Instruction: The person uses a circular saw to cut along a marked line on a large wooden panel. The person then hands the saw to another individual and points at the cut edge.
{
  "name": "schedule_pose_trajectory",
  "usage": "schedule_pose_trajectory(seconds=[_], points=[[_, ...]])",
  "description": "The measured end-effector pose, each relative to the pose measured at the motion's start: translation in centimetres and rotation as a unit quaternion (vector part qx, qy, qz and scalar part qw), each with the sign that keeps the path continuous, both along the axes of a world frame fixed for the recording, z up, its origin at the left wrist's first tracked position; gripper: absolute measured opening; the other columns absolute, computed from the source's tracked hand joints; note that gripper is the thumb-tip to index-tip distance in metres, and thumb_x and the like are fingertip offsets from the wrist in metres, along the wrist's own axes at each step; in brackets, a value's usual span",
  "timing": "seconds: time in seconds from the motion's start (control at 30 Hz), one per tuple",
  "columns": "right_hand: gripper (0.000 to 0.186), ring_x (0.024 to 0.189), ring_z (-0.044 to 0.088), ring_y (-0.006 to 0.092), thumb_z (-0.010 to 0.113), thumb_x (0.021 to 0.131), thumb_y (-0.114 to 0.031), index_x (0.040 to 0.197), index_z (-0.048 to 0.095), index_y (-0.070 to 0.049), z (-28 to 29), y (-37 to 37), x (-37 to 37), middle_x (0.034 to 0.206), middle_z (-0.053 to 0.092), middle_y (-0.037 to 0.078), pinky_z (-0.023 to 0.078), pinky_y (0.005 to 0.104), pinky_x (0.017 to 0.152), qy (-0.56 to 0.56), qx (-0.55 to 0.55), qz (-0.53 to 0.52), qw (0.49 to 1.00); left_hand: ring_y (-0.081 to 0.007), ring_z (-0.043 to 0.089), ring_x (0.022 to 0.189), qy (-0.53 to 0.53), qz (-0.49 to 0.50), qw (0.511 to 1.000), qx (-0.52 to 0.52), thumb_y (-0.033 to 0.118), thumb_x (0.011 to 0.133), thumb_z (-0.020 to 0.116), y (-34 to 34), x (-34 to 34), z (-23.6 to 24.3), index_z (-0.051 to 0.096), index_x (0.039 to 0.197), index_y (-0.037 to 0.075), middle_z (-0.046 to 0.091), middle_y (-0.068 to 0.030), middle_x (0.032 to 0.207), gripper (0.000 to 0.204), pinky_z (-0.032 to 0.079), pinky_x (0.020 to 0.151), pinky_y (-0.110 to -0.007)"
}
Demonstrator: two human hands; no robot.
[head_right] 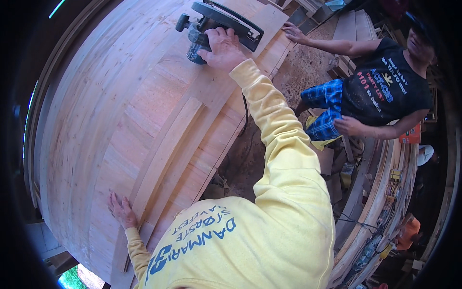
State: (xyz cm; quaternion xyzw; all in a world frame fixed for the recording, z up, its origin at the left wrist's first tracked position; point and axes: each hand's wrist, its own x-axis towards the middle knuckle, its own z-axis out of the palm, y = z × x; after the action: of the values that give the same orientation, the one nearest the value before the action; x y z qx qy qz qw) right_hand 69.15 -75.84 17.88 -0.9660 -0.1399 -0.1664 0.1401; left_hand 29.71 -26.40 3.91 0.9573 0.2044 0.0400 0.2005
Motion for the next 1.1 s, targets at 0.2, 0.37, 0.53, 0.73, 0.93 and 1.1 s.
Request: schedule_pose_trajectory(seconds=[0.2,0.37,0.53,0.73,0.93,1.1], points=[[0.068,0.129,0.055,0.0386,0.074,0.087,-0.044,0.139,0.054,-0.004,1.0,0.2,2.7,0.134,0.062,0.022,0.038,0.0469,0.113,0.165,0.0,0.003,0.986,-0.0404,0.041,0.14,0.008,0.003,1.0,0.007,0.032,0.096,0.061,0.0,0.2,0.1,0.051,0.144,-0.001,0.045,-0.0209,0.153,0.059,0.03,0.117,-0.049],[0.06,0.117,0.065,0.0334,0.081,0.083,-0.035,0.129,0.062,0.0,0.7,-0.9,6.1,0.121,0.07,0.021,0.047,0.0372,0.106,0.265,0.141,0.113,0.947,-0.0399,0.042,0.14,0.01,0.009,1.0,0.02,0.032,0.095,0.062,0.0,0.3,0.0,0.052,0.144,0.001,0.045,-0.0201,0.153,0.059,0.029,0.117,-0.049],[0.055,0.105,0.07,0.0285,0.084,0.079,-0.037,0.118,0.07,-0.001,-0.1,-0.7,7.2,0.112,0.074,0.017,0.052,0.0352,0.098,0.274,0.132,0.086,0.949,-0.0407,0.042,0.14,0.007,0.009,1.0,0.021,0.032,0.095,0.062,-0.1,0.4,0.1,0.052,0.143,0.003,0.045,-0.0204,0.152,0.058,0.029,0.117,-0.05],[0.041,0.089,0.068,0.0171,0.079,0.077,-0.026,0.108,0.074,0.0,3.1,-0.6,6.2,0.096,0.073,0.009,0.054,0.0316,0.084,0.211,0.148,0.081,0.963,-0.0404,0.042,0.14,0.021,0.01,0.999,0.034,0.034,0.096,0.06,-0.1,0.4,0.3,0.051,0.145,0.004,0.046,-0.0184,0.152,0.059,0.029,0.118,-0.049],[0.009,0.058,0.058,0.0174,0.066,0.089,-0.01,0.086,0.063,-0.003,11.8,-3.3,0.4,0.069,0.061,0.007,0.051,0.0313,0.056,0.219,0.476,0.1,0.846,-0.0389,0.043,0.14,-0.044,-0.021,0.996,0.07,0.036,0.098,0.059,0.6,-0.1,-1.4,0.051,0.148,0.005,0.048,-0.0174,0.152,0.06,0.031,0.118,-0.049],[0.009,0.062,0.058,0.0149,0.061,0.092,-0.008,0.083,0.063,-0.005,16.1,0.3,-12.4,0.073,0.062,0.006,0.049,0.0287,0.058,0.268,0.589,0.093,0.757,-0.0368,0.053,0.13,-0.102,-0.022,0.991,0.088,0.037,0.098,0.062,2.1,-0.2,-3.3,0.062,0.136,0.005,0.059,-0.0174,0.139,0.049,0.038,0.112,-0.047]])
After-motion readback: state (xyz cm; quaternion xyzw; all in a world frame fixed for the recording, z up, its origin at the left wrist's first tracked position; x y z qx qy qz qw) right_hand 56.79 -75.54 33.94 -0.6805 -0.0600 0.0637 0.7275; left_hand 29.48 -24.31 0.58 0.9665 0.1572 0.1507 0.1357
